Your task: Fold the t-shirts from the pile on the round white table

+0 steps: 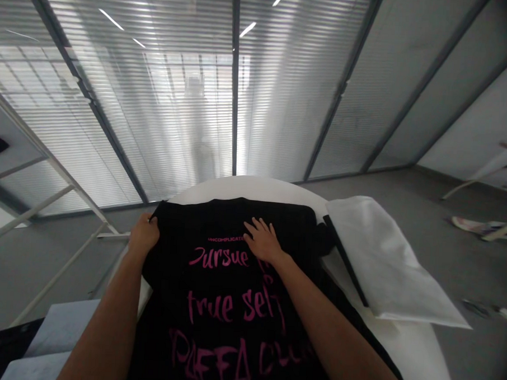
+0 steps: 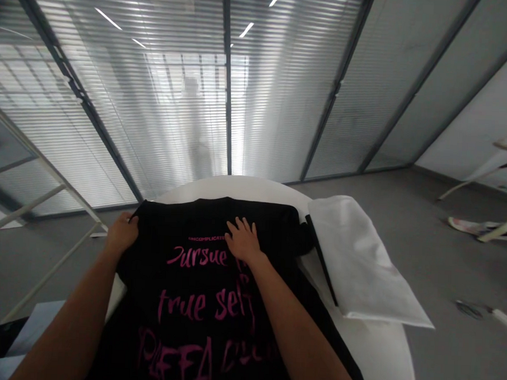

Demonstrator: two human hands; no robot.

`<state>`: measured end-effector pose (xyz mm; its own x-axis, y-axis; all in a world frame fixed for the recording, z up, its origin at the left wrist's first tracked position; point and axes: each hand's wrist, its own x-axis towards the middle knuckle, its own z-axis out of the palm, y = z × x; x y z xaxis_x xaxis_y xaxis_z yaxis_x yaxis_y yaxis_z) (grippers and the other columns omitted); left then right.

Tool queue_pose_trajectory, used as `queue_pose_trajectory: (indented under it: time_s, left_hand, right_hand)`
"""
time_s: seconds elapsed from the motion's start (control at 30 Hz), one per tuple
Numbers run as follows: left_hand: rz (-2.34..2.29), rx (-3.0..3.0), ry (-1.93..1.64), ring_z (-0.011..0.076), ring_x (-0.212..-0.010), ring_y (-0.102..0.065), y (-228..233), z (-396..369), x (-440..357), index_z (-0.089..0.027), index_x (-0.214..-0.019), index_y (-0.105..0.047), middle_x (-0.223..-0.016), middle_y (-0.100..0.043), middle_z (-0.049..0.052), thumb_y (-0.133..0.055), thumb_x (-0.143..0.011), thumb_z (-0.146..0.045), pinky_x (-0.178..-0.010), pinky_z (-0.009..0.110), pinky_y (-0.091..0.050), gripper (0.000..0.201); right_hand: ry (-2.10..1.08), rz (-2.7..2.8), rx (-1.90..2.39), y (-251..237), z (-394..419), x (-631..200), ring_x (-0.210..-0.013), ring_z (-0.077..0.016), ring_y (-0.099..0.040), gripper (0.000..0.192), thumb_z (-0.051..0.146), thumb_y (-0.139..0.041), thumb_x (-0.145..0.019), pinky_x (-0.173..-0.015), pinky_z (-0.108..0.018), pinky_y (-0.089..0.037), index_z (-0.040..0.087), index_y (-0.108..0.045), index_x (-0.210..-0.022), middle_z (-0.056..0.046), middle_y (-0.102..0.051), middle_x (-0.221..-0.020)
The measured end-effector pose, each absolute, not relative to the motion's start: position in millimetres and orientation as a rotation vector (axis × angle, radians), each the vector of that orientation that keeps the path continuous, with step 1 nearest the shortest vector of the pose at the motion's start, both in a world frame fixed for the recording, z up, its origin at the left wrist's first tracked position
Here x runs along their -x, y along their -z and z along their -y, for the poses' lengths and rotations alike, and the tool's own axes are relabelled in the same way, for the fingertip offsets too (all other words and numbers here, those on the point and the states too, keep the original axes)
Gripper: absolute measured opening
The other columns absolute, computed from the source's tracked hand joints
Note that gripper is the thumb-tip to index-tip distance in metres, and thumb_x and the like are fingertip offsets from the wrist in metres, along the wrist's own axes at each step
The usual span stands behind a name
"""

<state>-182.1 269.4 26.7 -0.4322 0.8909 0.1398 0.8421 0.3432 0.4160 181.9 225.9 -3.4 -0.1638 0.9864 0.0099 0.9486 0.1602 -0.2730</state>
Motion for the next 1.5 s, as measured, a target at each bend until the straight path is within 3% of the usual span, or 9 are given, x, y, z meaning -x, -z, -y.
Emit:
queue_pose_trajectory:
  time_s: [0.2,0.37,0.53,0.77,0.87,0.97,1.1,1.3,1.5]
  left_hand:
    - [-2.483,-1.572,-0.585,0.0353,-0.109,-0.062,-39.9,-291.9,185.9,-0.018,-0.124,-0.053,-0.113,-0.066,0.02,-0.035,-0.093,-0.038,-0.087,0.047,-0.048,0.041]
    - [-2.713,-1.554,-0.661,0.0415,-0.12,-0.051,-34.6,-280.7,144.2,-0.007,-0.131,-0.048,-0.126,-0.053,0.029,-0.041,-0.087,-0.026,-0.092,0.053,-0.043,0.048]
    - [-2.346,-2.198,-0.695,0.0328,-0.13,-0.042,-17.9,-252.9,62.4,-0.017,-0.139,-0.049,-0.138,-0.048,0.019,-0.045,-0.089,-0.029,-0.103,0.047,-0.037,0.052]
    - [-2.093,-2.33,-0.476,0.032,-0.139,-0.036,12.8,-246.4,24.8,-0.021,-0.141,-0.05,-0.147,-0.044,0.016,-0.042,-0.092,-0.037,-0.114,0.05,-0.024,0.053]
    - [-2.072,-2.356,-0.466,0.0311,-0.14,-0.035,14.4,-245.8,30.9,-0.021,-0.142,-0.049,-0.149,-0.043,0.014,-0.041,-0.092,-0.036,-0.115,0.05,-0.024,0.053]
    - [-2.101,-2.356,-0.465,0.0292,-0.139,-0.036,12.6,-242.8,30.8,-0.02,-0.138,-0.054,-0.148,-0.045,0.013,-0.042,-0.091,-0.032,-0.115,0.048,-0.025,0.05]
    - [-2.114,-2.351,-0.501,0.0278,-0.136,-0.042,9.0,-238.8,28.0,-0.019,-0.13,-0.062,-0.144,-0.05,0.012,-0.043,-0.09,-0.029,-0.115,0.044,-0.028,0.046]
    - [-2.089,-2.32,-0.52,0.0254,-0.134,-0.044,8.9,-240.6,33.2,-0.02,-0.127,-0.064,-0.142,-0.053,0.009,-0.044,-0.089,-0.028,-0.115,0.041,-0.03,0.044]
    - [-2.078,-2.331,-0.512,0.0264,-0.134,-0.044,12.1,-243.7,35.1,-0.02,-0.127,-0.064,-0.142,-0.052,0.01,-0.044,-0.089,-0.027,-0.115,0.042,-0.031,0.044]
  right_hand:
    - [-0.157,2.258,1.84,12.9,-243.9,-172.6,-0.146,-0.0254,-0.02,0.055,0.05,-0.033,-0.097,-0.117,-0.049,-0.011,0.028,-0.04,-0.147,-0.008,-0.029,-0.157]
    - [-0.1,2.249,1.828,18.6,-247.2,-173.2,-0.146,-0.0242,-0.02,0.055,0.049,-0.041,-0.094,-0.118,-0.047,-0.011,0.029,-0.042,-0.146,-0.005,-0.035,-0.155]
    - [-0.16,2.15,1.827,12.5,-240.8,-172.1,-0.141,-0.0191,-0.033,0.049,0.037,-0.044,-0.093,-0.118,-0.042,-0.018,0.029,-0.049,-0.141,-0.004,-0.05,-0.144]
    - [-0.132,1.964,1.757,-13.1,-234.7,-193.1,-0.115,-0.0164,-0.058,0.042,0.02,-0.046,-0.088,-0.107,-0.031,-0.035,0.027,-0.064,-0.125,-0.002,-0.067,-0.122]
    - [0.007,1.717,1.926,-31.3,-228.7,-232.1,-0.11,-0.0201,-0.06,0.04,0.019,-0.041,-0.088,-0.102,-0.033,-0.038,0.022,-0.068,-0.117,-0.006,-0.069,-0.116]
    - [0.149,1.381,2.245,-42.5,-222.8,-278.0,-0.113,-0.0291,-0.057,0.042,0.021,-0.043,-0.086,-0.1,-0.042,-0.037,0.016,-0.064,-0.123,-0.015,-0.067,-0.117]
    - [0.022,1.424,2.35,-35.4,-221.3,-307.1,-0.115,-0.0293,-0.057,0.049,0.02,-0.042,-0.086,-0.101,-0.039,-0.037,0.004,-0.056,-0.13,-0.022,-0.064,-0.117]
    - [-0.169,1.473,2.368,-12.1,-226.3,-296.5,-0.12,-0.033,-0.053,0.054,0.021,-0.046,-0.083,-0.1,-0.046,-0.039,0.012,-0.054,-0.135,-0.02,-0.059,-0.128]
    - [-0.288,1.522,2.173,-16.2,-235.5,-304.5,-0.113,-0.0244,-0.06,0.046,0.024,-0.043,-0.086,-0.097,-0.034,-0.043,0.02,-0.06,-0.129,-0.007,-0.067,-0.122]
